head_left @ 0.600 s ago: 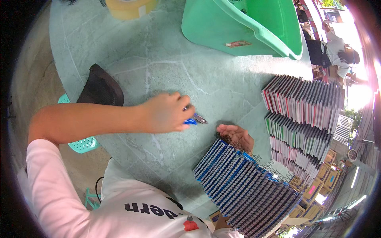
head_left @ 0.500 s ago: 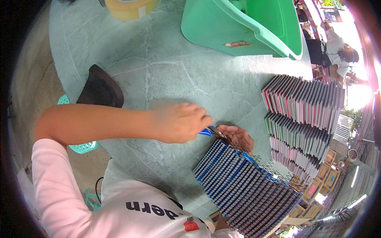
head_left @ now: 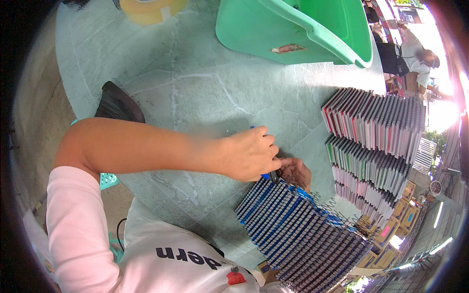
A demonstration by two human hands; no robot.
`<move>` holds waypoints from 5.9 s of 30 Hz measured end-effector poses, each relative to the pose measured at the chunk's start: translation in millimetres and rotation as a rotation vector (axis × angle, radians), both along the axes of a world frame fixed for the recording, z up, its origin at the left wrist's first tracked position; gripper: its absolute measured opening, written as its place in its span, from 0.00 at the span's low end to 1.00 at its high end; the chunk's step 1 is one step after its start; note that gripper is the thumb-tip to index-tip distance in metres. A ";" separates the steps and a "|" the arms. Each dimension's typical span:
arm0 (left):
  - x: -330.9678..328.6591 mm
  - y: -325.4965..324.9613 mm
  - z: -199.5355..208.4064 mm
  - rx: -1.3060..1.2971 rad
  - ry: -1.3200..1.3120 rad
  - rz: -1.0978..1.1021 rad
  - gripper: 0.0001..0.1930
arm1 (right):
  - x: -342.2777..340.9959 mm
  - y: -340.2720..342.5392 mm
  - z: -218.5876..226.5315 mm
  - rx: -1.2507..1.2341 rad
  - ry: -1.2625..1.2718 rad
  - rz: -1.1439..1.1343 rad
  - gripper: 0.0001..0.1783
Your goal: The person trims the excess plastic from the spiral bindings of notebooks using wire cutters, stacks them, and places them into a cardboard box.
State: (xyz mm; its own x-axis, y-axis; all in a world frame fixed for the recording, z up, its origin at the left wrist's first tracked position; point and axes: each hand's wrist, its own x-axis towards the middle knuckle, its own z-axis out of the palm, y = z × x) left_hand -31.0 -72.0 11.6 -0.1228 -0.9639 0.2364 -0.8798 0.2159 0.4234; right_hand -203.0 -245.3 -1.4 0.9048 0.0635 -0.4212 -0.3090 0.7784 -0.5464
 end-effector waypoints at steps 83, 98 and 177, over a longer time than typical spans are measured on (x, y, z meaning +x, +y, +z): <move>2.5 -4.5 17.5 -0.196 0.049 0.031 0.09 | -4.1 -0.3 8.7 -0.047 0.013 -0.054 0.26; 11.4 -13.3 5.1 -0.278 0.072 0.015 0.07 | -10.7 11.3 11.1 -0.112 0.183 -0.265 0.26; 4.3 -14.5 44.8 -0.241 0.001 -0.011 0.07 | 0.3 9.7 39.2 -0.025 0.076 -0.048 0.34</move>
State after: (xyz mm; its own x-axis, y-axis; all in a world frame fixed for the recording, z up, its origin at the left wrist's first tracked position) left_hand -26.8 -86.5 56.4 -0.1329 -0.8780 0.4598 -0.8766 0.3206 0.3590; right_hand -202.7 -235.6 37.8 0.8721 0.0092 -0.4893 -0.3127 0.7795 -0.5427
